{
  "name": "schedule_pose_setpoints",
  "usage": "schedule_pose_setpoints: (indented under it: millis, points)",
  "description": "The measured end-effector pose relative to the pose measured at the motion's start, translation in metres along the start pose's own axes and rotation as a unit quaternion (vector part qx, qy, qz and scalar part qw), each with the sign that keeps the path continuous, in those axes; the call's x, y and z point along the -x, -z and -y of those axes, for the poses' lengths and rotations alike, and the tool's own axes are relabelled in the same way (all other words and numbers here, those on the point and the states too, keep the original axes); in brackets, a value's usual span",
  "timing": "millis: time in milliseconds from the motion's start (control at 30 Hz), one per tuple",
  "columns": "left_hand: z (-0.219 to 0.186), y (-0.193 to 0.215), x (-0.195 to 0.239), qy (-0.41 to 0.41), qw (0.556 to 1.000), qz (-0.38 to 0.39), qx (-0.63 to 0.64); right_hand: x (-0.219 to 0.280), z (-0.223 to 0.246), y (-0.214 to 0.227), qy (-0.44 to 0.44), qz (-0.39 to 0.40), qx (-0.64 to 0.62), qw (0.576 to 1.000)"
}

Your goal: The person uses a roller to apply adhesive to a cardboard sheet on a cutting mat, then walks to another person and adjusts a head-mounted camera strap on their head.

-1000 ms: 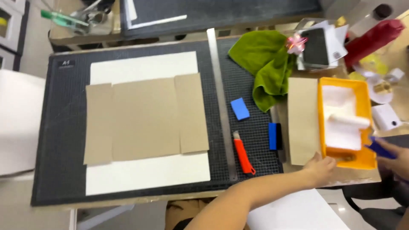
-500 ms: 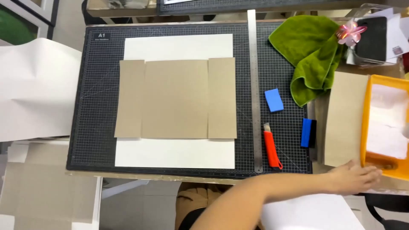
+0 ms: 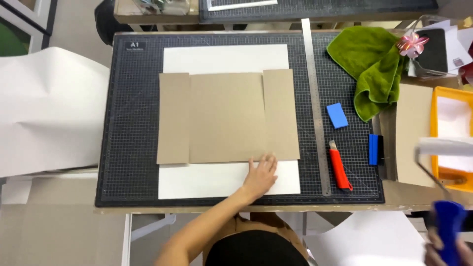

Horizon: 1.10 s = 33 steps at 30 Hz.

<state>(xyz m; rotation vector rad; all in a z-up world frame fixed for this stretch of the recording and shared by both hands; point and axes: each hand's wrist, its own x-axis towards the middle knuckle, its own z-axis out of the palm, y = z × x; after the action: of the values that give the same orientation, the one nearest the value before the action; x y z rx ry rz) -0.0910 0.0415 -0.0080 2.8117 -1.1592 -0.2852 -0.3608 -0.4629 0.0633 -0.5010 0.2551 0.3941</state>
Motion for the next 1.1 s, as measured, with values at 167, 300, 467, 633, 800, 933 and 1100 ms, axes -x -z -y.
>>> schedule_pose_setpoints:
  millis: [167, 300, 467, 633, 800, 933, 1100]
  points:
    - [0.003, -0.019, 0.001, -0.004, 1.000, -0.008, -0.002, -0.155, -0.127, -0.203, 0.193, -0.137, 0.170, 0.957]
    - [0.007, -0.008, 0.003, -0.019, 0.993, 0.054, 0.100, -0.246, -0.196, -0.321, 0.107, -0.269, 0.292, 0.911]
    - [-0.006, -0.059, -0.010, -0.034, 0.996, 0.010, -0.079, -0.324, -0.260, -0.338, 0.030, -0.290, 0.629, 0.721]
    - [-0.003, -0.057, -0.008, -0.052, 0.990, -0.003, -0.135, -0.341, -0.312, -0.281, -0.058, -0.261, 0.832, 0.486]
    - [0.005, -0.034, -0.004, -0.046, 0.997, 0.046, 0.050, -0.437, -0.281, -0.329, -0.097, -0.210, 0.938, 0.258]
    - [0.002, -0.015, 0.002, -0.050, 0.985, 0.071, 0.147, -0.535, -0.234, -0.309, 0.038, -0.207, 0.874, 0.438]
    - [-0.015, 0.063, -0.014, 0.500, 0.536, -0.268, 0.625, -0.427, -0.281, -0.295, -0.021, -0.226, 0.867, 0.445]
